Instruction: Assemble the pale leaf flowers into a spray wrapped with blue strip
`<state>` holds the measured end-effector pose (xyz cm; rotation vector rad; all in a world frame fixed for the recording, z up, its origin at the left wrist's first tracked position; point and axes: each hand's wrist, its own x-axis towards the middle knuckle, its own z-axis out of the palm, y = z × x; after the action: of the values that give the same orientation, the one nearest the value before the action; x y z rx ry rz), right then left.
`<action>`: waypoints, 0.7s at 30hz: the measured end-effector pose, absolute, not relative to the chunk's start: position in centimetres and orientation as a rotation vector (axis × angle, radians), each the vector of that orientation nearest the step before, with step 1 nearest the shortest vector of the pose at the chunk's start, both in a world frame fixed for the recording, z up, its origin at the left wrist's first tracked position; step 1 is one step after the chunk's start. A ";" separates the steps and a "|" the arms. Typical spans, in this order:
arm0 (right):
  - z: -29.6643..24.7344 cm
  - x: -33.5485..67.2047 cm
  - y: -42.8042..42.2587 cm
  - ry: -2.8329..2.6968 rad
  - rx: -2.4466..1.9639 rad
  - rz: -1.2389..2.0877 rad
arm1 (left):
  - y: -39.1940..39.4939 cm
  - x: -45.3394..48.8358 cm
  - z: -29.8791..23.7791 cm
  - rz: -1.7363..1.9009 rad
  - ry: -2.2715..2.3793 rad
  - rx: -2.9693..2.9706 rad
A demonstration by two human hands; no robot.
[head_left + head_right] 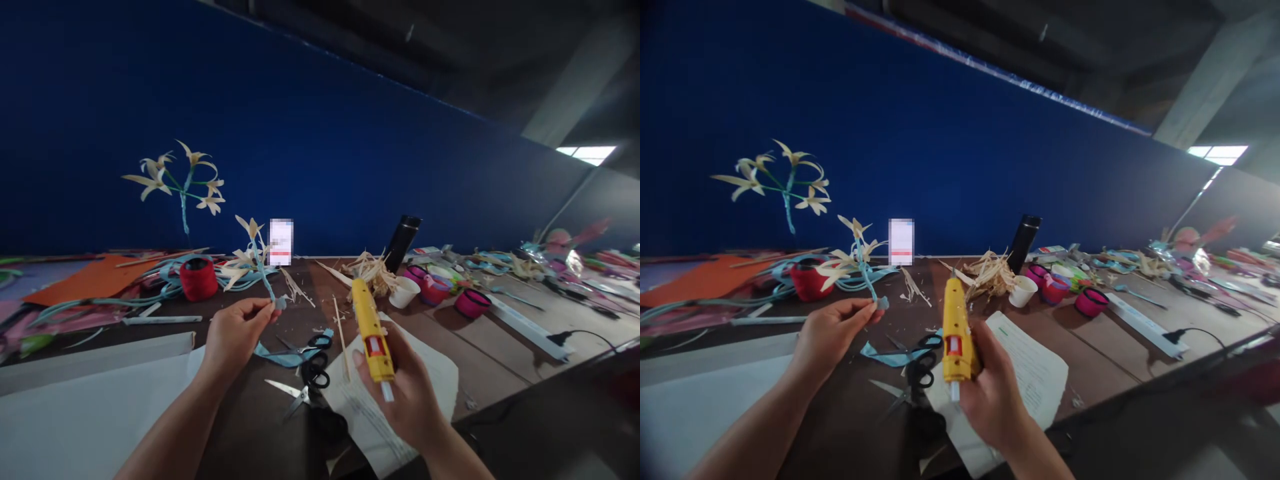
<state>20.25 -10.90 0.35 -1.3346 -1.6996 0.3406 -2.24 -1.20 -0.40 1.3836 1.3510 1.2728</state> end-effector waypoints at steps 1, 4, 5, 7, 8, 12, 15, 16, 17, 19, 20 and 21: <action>0.6 19.3 -11.0 -1.704 -1.278 0.373 | -1.0 -2.3 -0.6 1.291 1.324 1.352; 1.0 16.8 -11.0 -1.733 -1.136 0.434 | -0.7 -2.5 -0.8 1.338 1.261 1.276; 1.0 16.2 -10.9 -1.741 -1.094 0.439 | -0.7 -2.5 -0.7 1.345 1.250 1.260; 0.9 15.3 -10.8 -1.754 -1.077 0.445 | -0.8 -2.5 -0.5 1.353 1.242 1.227; 0.7 15.0 -10.8 -1.758 -1.101 0.455 | -0.9 -2.5 -0.3 1.357 1.242 1.210; -0.1 14.6 -10.8 -1.750 -1.244 0.531 | -1.1 -2.2 0.2 1.366 1.241 1.143; -0.5 14.4 -10.7 -1.734 -1.256 0.554 | -1.0 -2.2 0.3 1.383 1.193 1.114; -0.7 14.4 -10.7 -1.733 -1.254 0.555 | -1.1 -2.2 0.3 1.389 1.179 1.113; -0.8 14.3 -10.7 -1.732 -1.251 0.545 | -1.1 -2.2 0.3 1.391 1.173 1.115; -1.1 14.2 -10.7 -1.724 -1.249 0.487 | -1.3 -2.2 0.5 1.384 1.178 1.117; -1.3 14.2 -10.7 -1.716 -1.250 0.443 | -1.3 -2.2 0.6 1.380 1.185 1.115; -1.5 14.2 -10.6 -1.708 -1.252 0.396 | -1.4 -2.2 0.7 1.378 1.190 1.110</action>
<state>14.17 -10.64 -1.47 -1.2521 -1.7085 0.3964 -2.19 -1.41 0.71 1.1104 1.1901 1.3778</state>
